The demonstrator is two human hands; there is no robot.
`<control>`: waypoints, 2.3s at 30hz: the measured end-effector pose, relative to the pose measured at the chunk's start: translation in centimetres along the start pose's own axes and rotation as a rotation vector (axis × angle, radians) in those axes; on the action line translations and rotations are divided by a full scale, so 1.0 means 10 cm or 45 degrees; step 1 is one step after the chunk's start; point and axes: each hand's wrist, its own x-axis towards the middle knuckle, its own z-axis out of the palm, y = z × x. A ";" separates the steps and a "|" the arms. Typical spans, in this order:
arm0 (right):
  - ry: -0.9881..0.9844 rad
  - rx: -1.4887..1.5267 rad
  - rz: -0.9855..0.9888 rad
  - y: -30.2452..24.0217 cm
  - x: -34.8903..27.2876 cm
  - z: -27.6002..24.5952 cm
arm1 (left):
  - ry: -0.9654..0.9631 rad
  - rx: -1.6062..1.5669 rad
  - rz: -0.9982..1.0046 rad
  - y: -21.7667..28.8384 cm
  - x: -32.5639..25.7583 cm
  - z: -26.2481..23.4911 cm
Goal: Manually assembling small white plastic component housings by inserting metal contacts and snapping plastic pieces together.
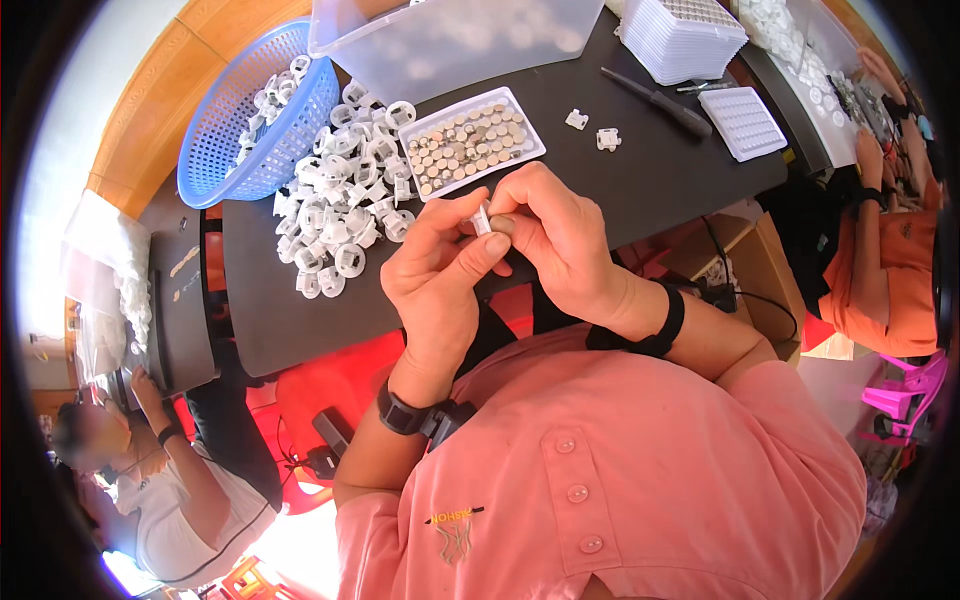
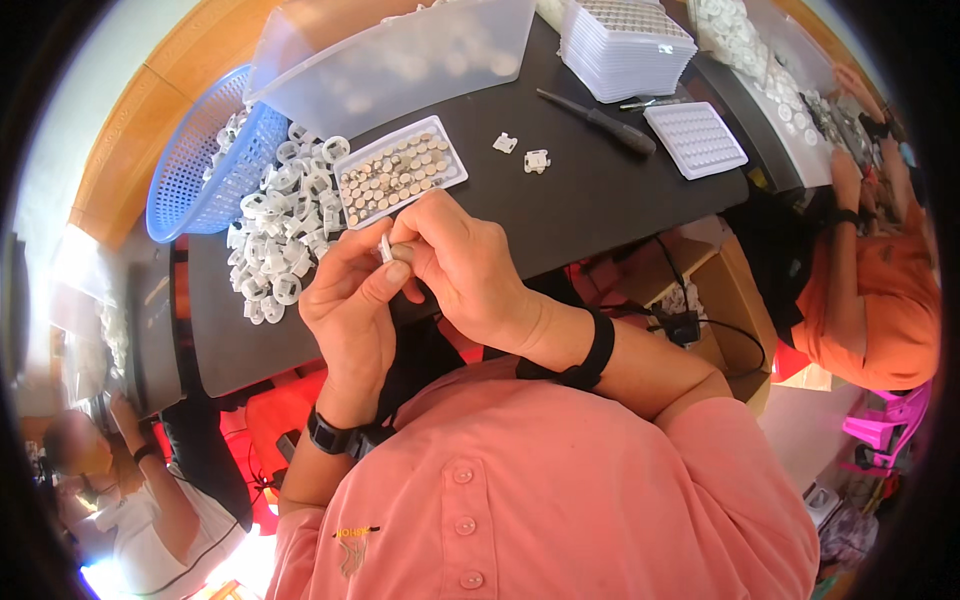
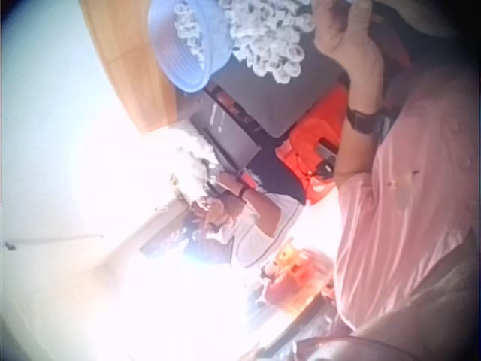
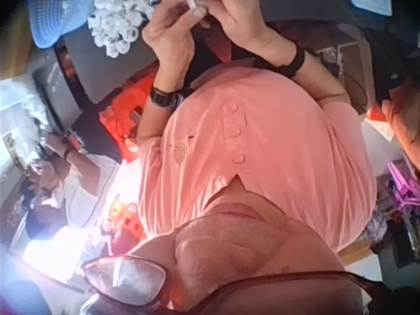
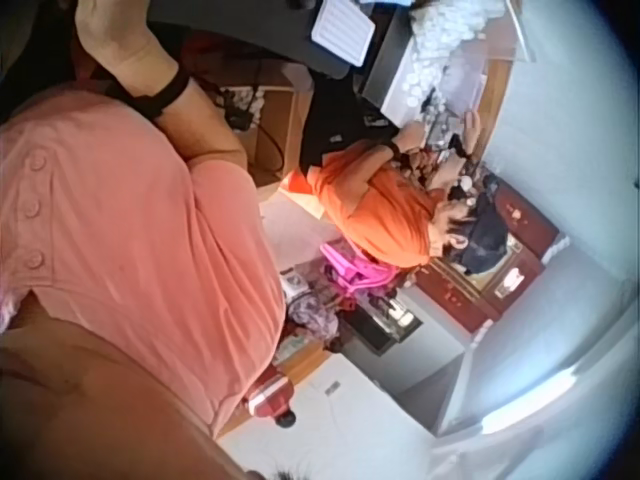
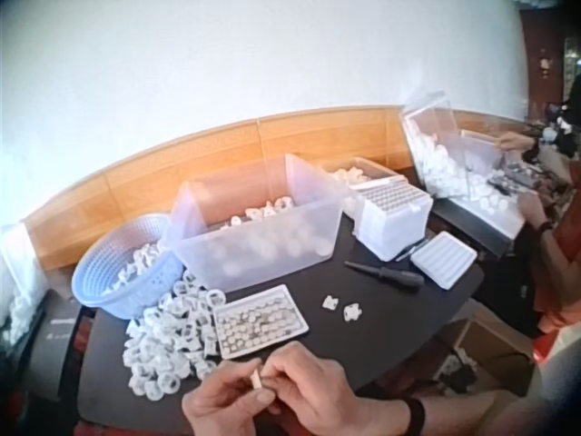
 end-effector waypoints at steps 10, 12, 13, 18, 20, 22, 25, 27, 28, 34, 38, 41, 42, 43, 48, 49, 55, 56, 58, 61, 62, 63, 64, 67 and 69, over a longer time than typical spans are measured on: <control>-0.065 0.027 -0.082 0.02 0.05 -0.02 | 0.011 -0.119 -0.099 0.04 0.01 0.01; -0.090 0.040 -0.092 0.03 0.04 -0.01 | 0.018 -0.115 -0.118 0.04 0.00 0.00; -0.056 -0.010 -0.077 0.02 0.02 0.01 | 0.024 -0.073 -0.086 0.02 0.00 0.00; -0.005 -0.059 -0.006 -0.03 0.02 0.04 | 0.067 0.008 -0.016 0.00 -0.02 0.01; 0.011 -0.093 -0.019 -0.04 0.03 0.04 | 0.052 0.107 0.027 0.02 -0.02 0.01; 0.021 -0.078 -0.060 0.00 0.03 0.04 | 0.066 0.105 0.008 0.01 -0.04 0.03; -0.021 0.014 -0.012 -0.02 0.02 0.00 | 0.069 0.091 -0.009 0.02 -0.05 0.03; -0.071 0.090 0.076 -0.03 0.02 -0.04 | 0.056 0.080 -0.005 0.01 -0.05 0.02; -0.098 0.108 0.089 -0.02 0.03 -0.05 | 0.047 0.084 -0.013 0.00 -0.05 0.01; -0.147 0.220 0.206 -0.04 0.03 -0.07 | 0.038 0.058 -0.045 0.01 -0.06 0.01; -0.168 0.250 0.217 -0.06 0.04 -0.07 | -0.015 0.073 0.012 -0.01 -0.05 -0.02; -0.171 0.243 0.124 -0.03 0.03 -0.10 | -0.037 0.028 0.024 -0.02 -0.06 -0.02; -0.168 0.242 0.124 -0.03 0.03 -0.10 | -0.039 0.028 0.022 -0.01 -0.05 -0.02; -0.188 0.290 0.148 -0.04 0.03 -0.10 | -0.033 0.000 -0.002 0.00 -0.06 -0.02; -0.197 0.278 0.063 -0.03 0.01 -0.12 | -0.061 -0.033 -0.022 0.01 -0.04 0.00; -0.189 0.352 0.122 -0.04 0.00 -0.10 | -0.028 -0.065 -0.035 0.01 -0.03 0.00; -0.128 0.248 0.122 -0.12 0.03 -0.12 | -0.053 -0.184 -0.072 0.02 -0.02 -0.06; -0.103 0.009 0.010 -0.13 0.06 -0.18 | -0.039 -0.180 -0.109 0.03 -0.01 -0.06; -0.061 -0.452 -0.026 -0.16 0.11 -0.38 | 0.018 -0.208 -0.166 0.04 -0.01 -0.06; -0.076 -1.073 0.060 0.09 0.23 -0.86 | -0.003 -0.182 -0.186 0.08 -0.01 -0.10; -0.110 -1.159 0.079 0.20 0.26 -0.99 | -0.002 -0.206 -0.185 0.09 -0.01 -0.10; -0.144 -1.246 0.103 0.28 0.30 -1.08 | -0.010 -0.217 -0.184 0.08 0.01 -0.09; -0.143 -1.258 0.102 0.34 0.31 -1.12 | -0.023 -0.226 -0.182 0.07 0.02 -0.10; -0.318 -1.327 0.040 0.37 0.40 -1.17 | -0.036 -0.249 -0.186 0.08 0.01 -0.13; -0.464 -1.282 0.250 0.32 0.55 -1.20 | -0.033 -0.256 -0.189 0.08 -0.01 -0.13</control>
